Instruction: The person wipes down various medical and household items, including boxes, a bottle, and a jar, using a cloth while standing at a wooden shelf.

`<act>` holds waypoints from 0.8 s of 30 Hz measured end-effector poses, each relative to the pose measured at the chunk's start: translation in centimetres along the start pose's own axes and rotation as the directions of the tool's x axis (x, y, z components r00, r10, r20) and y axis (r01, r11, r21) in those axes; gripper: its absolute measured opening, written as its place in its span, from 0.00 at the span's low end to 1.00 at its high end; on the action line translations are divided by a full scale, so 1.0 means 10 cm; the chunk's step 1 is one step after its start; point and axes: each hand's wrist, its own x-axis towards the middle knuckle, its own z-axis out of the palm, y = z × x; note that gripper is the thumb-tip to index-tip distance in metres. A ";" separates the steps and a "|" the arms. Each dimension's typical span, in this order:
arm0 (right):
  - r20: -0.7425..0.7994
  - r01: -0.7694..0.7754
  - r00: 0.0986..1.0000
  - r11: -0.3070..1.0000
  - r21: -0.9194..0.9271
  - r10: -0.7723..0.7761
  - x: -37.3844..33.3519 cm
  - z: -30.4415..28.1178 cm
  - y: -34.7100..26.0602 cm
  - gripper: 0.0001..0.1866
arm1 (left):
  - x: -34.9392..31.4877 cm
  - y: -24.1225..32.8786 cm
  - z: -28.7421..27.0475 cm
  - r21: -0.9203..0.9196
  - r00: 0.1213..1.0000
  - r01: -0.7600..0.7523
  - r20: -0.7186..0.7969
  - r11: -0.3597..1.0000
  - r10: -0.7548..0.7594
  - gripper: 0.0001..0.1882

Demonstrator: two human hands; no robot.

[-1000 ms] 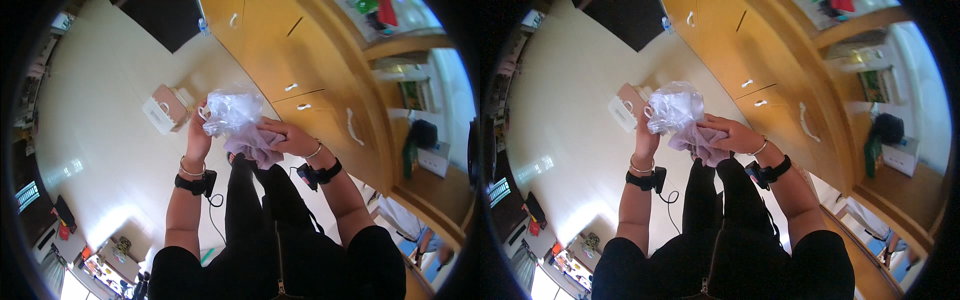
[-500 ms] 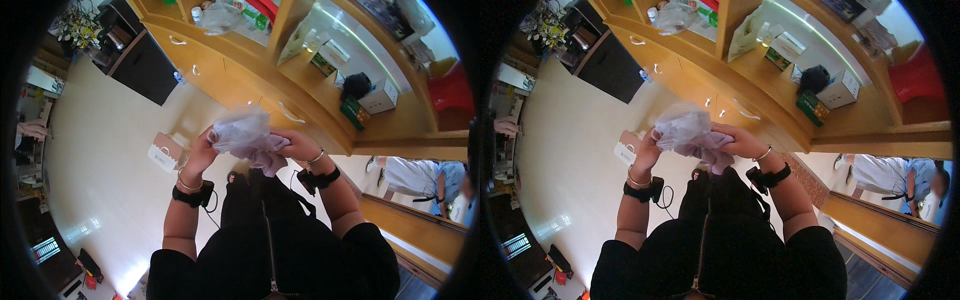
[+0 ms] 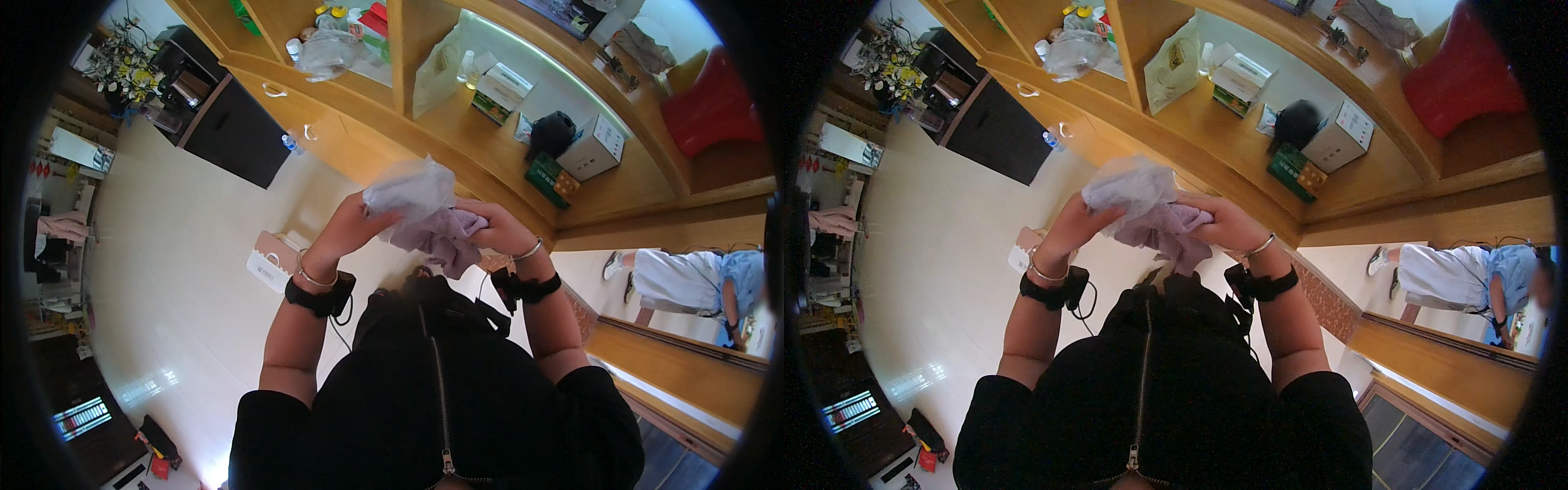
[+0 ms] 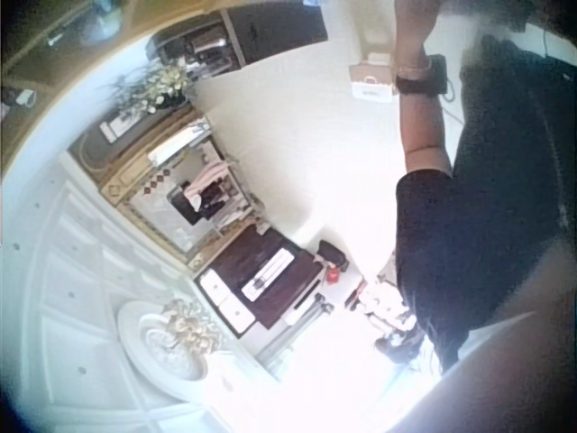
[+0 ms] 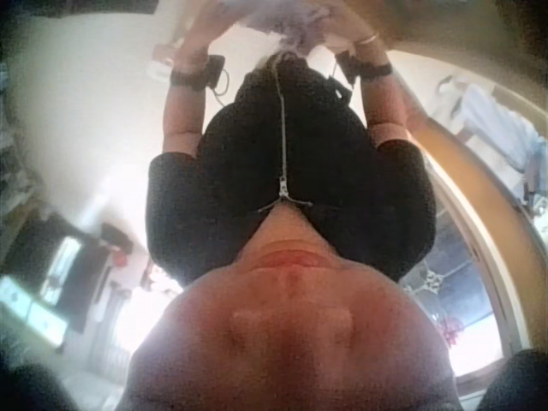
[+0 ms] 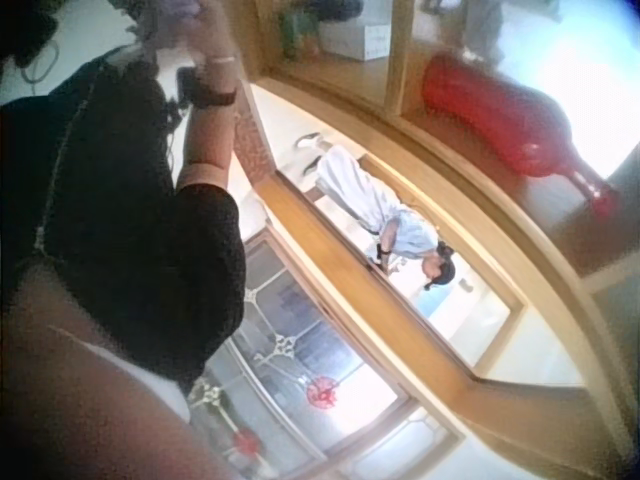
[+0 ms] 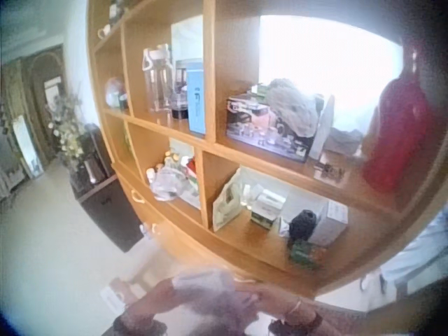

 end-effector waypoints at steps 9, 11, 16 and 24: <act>-0.056 0.291 0.943 0.892 -0.346 -0.329 0.06 -0.26 0.06 0.24 | 0.27 -0.29 0.09 0.290 0.931 0.011 -0.352 0.957 0.096 0.13; -0.061 0.285 0.943 0.888 -0.360 -0.327 0.07 -0.27 0.04 0.24 | 0.29 -0.26 0.12 0.310 0.883 0.040 -0.456 0.950 0.111 0.13; -0.044 0.136 0.989 0.990 -0.038 -0.138 0.19 -0.12 -0.06 0.28 | 0.31 -0.22 0.27 0.321 0.920 -0.010 -0.367 0.947 0.134 0.15; -0.114 0.029 0.993 0.998 0.058 -0.022 0.50 -0.07 -0.05 0.33 | 0.55 -0.32 0.02 -0.121 0.996 -0.003 -0.088 0.993 -0.007 0.21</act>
